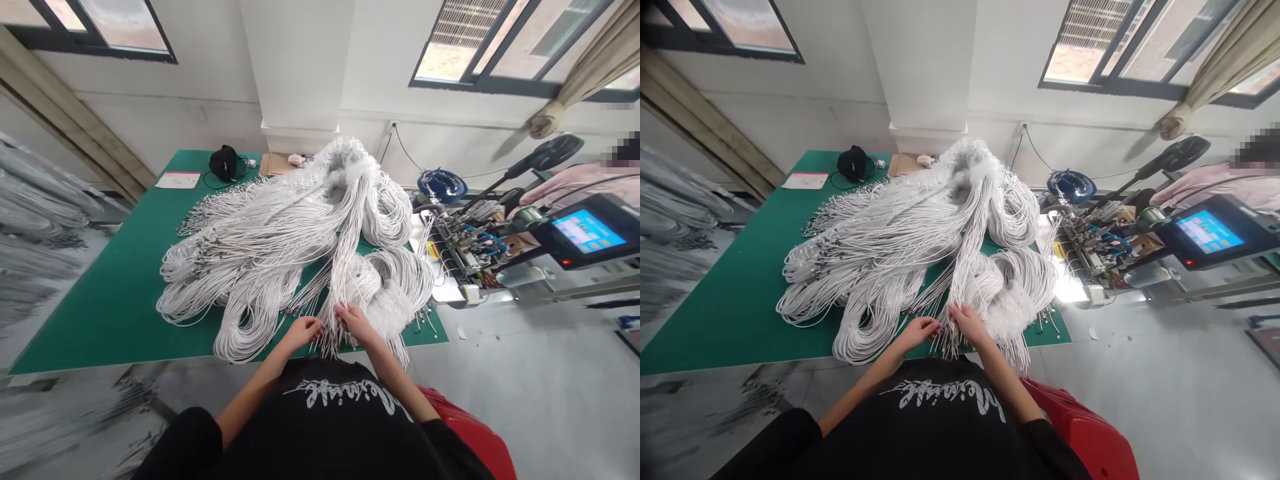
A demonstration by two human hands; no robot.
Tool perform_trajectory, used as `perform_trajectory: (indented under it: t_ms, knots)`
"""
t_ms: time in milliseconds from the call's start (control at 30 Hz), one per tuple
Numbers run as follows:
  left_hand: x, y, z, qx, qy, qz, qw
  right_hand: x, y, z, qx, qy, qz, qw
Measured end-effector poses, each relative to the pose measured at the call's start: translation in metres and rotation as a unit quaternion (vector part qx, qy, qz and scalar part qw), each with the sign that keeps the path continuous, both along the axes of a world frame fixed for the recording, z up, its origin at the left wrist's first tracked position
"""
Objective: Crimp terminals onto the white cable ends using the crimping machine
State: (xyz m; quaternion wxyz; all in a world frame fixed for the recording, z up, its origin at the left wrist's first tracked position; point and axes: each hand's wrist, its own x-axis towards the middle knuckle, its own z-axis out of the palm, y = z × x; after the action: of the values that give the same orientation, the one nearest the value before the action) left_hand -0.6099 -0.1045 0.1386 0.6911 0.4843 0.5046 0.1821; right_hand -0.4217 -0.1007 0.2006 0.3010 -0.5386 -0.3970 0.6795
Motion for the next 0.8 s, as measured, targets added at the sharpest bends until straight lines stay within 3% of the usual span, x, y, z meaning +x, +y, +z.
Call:
perform_trajectory:
  t_ms: [67, 133, 233, 333, 433, 600, 700, 800]
  knots:
    - [-0.007, 0.007, -0.004, 0.021, 0.01, 0.064, 0.998, 0.02, 0.009, 0.027, 0.034, 0.033, 0.051, 0.998]
    - [-0.011, 0.014, -0.003, 0.047, 0.011, 0.093, 0.995, 0.038, 0.015, 0.046, 0.055, -0.003, -0.01, 0.998]
    - [-0.01, 0.023, 0.007, 0.082, 0.012, 0.105, 0.991, 0.047, 0.019, 0.054, 0.05, -0.109, -0.105, 0.987]
    - [-0.006, 0.028, 0.016, 0.095, -0.015, 0.112, 0.989, 0.038, 0.016, 0.048, 0.026, -0.14, -0.081, 0.986]
    - [-0.006, 0.031, 0.014, 0.096, -0.03, 0.102, 0.99, 0.027, 0.005, 0.044, 0.05, -0.2, -0.071, 0.976]
    - [-0.009, 0.056, -0.006, 0.117, 0.083, 0.078, 0.987, -0.002, -0.029, 0.026, 0.13, -0.247, 0.183, 0.943]
    - [0.004, 0.084, -0.008, 0.168, 0.179, 0.009, 0.969, -0.021, -0.045, 0.004, 0.132, -0.311, 0.161, 0.927]
    - [0.035, 0.115, 0.0, 0.203, 0.218, -0.057, 0.953, -0.034, -0.05, -0.014, 0.104, -0.376, 0.124, 0.912]
